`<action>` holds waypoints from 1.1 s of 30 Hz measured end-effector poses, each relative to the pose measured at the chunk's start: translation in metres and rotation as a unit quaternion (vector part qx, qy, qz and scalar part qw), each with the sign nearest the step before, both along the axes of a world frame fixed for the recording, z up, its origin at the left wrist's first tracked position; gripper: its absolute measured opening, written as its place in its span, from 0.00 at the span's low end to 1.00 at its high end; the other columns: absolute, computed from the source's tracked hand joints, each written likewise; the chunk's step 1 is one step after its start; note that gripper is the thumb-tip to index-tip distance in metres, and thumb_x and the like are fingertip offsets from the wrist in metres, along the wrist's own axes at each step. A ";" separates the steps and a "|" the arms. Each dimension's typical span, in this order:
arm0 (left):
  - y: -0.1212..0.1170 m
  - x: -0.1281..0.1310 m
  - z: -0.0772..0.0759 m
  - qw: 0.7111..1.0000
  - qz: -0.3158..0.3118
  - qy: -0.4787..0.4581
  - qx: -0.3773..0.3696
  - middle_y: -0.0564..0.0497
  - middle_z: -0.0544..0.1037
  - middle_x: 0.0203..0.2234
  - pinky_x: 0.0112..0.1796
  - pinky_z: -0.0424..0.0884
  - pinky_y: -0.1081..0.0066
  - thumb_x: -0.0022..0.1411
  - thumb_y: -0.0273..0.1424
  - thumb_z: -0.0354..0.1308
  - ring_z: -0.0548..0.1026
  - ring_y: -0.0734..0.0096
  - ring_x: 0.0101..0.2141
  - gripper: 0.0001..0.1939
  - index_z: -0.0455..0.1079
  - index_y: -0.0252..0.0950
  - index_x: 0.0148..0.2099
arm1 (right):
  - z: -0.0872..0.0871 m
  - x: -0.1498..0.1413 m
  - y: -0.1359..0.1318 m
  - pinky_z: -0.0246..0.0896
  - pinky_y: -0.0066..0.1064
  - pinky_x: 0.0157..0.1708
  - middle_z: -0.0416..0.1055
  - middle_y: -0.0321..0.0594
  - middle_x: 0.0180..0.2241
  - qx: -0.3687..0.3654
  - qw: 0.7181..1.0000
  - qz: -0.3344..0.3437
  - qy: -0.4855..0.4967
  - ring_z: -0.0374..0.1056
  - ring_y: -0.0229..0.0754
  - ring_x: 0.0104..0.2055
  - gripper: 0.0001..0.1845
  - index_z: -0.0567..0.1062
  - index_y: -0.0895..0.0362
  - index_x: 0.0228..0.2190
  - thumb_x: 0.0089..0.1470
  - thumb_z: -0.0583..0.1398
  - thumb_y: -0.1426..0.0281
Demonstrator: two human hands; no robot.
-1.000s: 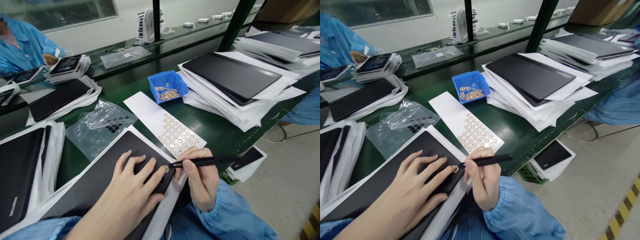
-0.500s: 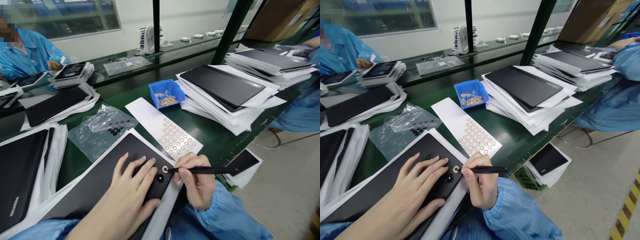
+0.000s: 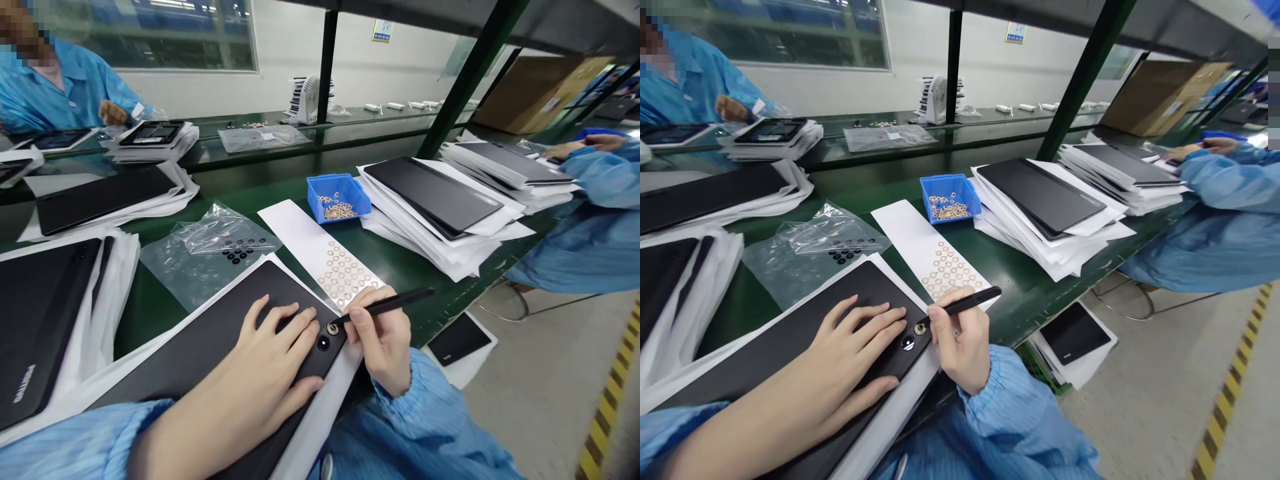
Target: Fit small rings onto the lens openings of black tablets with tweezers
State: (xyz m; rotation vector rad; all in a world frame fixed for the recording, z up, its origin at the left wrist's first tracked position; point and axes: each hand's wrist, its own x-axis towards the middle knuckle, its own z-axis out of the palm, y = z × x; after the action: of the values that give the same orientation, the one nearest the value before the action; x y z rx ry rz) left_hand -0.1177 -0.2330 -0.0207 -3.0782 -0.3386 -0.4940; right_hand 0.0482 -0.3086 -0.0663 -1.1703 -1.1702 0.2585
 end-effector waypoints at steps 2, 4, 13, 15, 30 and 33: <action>0.000 0.000 0.000 1.000 0.000 0.003 -0.002 0.47 0.74 0.47 0.50 0.57 0.53 0.71 0.40 0.38 0.69 0.58 0.47 0.22 0.67 0.33 0.51 | 0.001 0.001 0.000 0.55 0.24 0.16 0.60 0.30 0.23 -0.012 1.000 -0.002 -0.005 0.58 0.29 0.17 0.05 0.64 0.56 0.31 0.62 0.53 0.73; 0.000 0.000 0.000 1.000 0.000 0.006 -0.008 0.47 0.74 0.48 0.50 0.57 0.53 0.71 0.40 0.39 0.68 0.58 0.47 0.21 0.67 0.35 0.51 | 0.001 0.001 -0.001 0.55 0.24 0.15 0.60 0.31 0.23 -0.020 1.000 0.002 0.014 0.59 0.30 0.16 0.05 0.64 0.55 0.31 0.62 0.53 0.71; 0.000 0.000 -0.005 1.000 0.001 -0.004 -0.016 0.49 0.73 0.48 0.51 0.54 0.54 0.71 0.40 0.37 0.67 0.59 0.47 0.20 0.65 0.36 0.52 | 0.008 0.002 -0.012 0.60 0.24 0.15 0.63 0.32 0.21 -0.067 0.992 0.009 0.111 0.62 0.33 0.17 0.08 0.66 0.55 0.30 0.61 0.55 0.66; 0.000 -0.001 -0.006 1.000 0.001 -0.003 -0.016 0.49 0.73 0.48 0.51 0.54 0.54 0.71 0.40 0.38 0.67 0.59 0.47 0.20 0.65 0.36 0.52 | 0.008 0.002 -0.012 0.60 0.24 0.15 0.63 0.32 0.22 -0.067 0.993 0.005 0.098 0.62 0.32 0.18 0.08 0.66 0.56 0.30 0.61 0.55 0.67; 0.000 0.000 -0.007 1.000 -0.011 -0.004 -0.009 0.48 0.73 0.48 0.49 0.57 0.54 0.71 0.39 0.40 0.67 0.57 0.47 0.19 0.64 0.35 0.52 | 0.017 0.006 -0.011 0.56 0.24 0.15 0.62 0.32 0.22 -0.118 0.991 -0.025 -0.065 0.61 0.31 0.17 0.07 0.65 0.56 0.28 0.60 0.54 0.72; -0.001 0.001 -0.007 1.000 -0.003 -0.004 -0.011 0.48 0.73 0.48 0.49 0.57 0.54 0.70 0.39 0.41 0.67 0.57 0.47 0.18 0.65 0.35 0.51 | 0.015 0.005 -0.010 0.51 0.23 0.12 0.59 0.28 0.17 -0.135 0.990 -0.016 -0.031 0.57 0.30 0.13 0.08 0.64 0.56 0.29 0.61 0.53 0.71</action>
State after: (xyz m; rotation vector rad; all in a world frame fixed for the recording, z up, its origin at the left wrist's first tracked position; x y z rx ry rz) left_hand -0.1168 -0.2337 -0.0280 -3.0999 -0.3376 -0.5067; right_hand 0.0528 -0.3186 -0.0513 -1.4400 -1.1954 0.3672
